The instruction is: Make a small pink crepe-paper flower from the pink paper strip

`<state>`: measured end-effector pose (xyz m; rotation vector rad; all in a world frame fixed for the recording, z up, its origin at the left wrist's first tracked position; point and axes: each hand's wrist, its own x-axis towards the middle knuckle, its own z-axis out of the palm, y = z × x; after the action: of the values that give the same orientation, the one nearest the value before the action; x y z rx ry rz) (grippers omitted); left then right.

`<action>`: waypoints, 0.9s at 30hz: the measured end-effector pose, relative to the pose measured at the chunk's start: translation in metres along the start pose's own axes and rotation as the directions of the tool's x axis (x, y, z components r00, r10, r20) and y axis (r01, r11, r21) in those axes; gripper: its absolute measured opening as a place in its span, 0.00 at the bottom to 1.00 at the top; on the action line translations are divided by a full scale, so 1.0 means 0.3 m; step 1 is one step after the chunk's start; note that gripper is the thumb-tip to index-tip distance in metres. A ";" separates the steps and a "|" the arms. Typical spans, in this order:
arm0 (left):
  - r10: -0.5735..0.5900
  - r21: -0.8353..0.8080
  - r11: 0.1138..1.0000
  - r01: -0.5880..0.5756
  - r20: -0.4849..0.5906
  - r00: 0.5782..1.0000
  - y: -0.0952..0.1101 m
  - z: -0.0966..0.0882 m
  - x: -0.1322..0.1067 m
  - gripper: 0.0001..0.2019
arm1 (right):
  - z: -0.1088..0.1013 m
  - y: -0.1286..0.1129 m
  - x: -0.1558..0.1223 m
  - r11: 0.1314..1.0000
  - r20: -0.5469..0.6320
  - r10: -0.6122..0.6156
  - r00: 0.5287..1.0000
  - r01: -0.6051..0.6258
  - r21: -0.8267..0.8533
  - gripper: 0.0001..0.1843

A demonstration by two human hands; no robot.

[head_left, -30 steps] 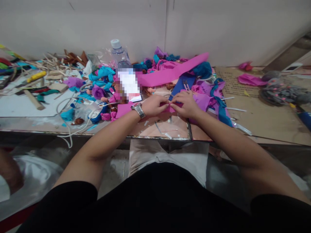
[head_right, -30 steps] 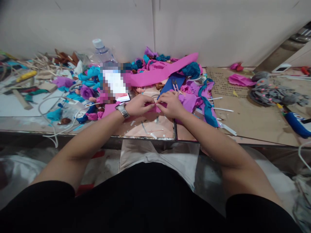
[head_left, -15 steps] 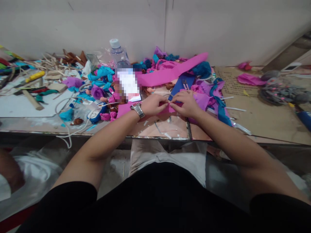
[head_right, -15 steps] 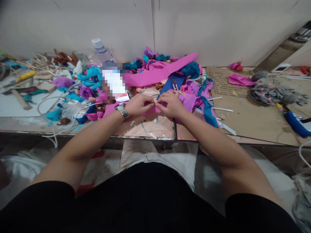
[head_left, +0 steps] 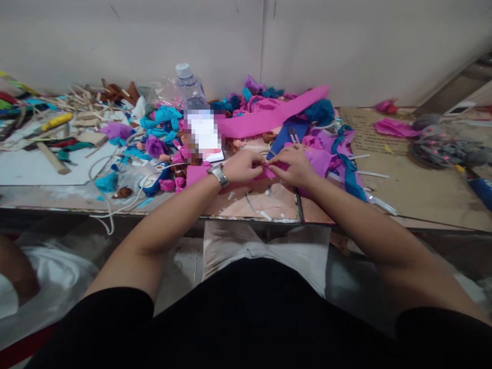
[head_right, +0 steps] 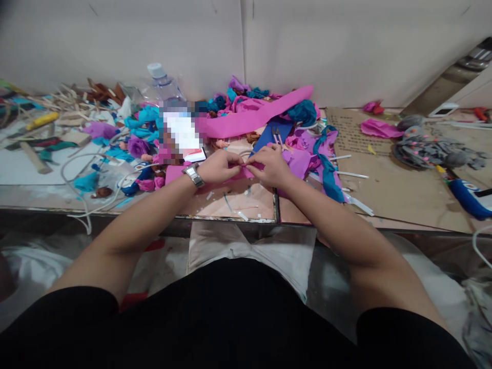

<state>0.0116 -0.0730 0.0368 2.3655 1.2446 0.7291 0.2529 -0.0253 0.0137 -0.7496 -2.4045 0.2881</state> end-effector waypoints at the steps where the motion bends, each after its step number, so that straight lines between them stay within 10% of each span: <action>1: -0.009 -0.009 1.000 0.009 0.005 1.000 -0.002 0.001 0.000 0.11 | 0.000 -0.001 0.000 1.000 0.000 -0.005 1.000 0.005 0.005 0.14; 27: -0.062 -0.250 0.965 0.078 0.071 0.996 -0.015 -0.002 0.012 0.19 | -0.007 -0.019 -0.003 0.988 -0.078 -0.152 0.985 0.151 -0.018 0.12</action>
<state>0.0099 -0.0675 0.0359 2.1114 1.1304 0.7374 0.2521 -0.0304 0.0170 -0.5683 -2.3747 0.1785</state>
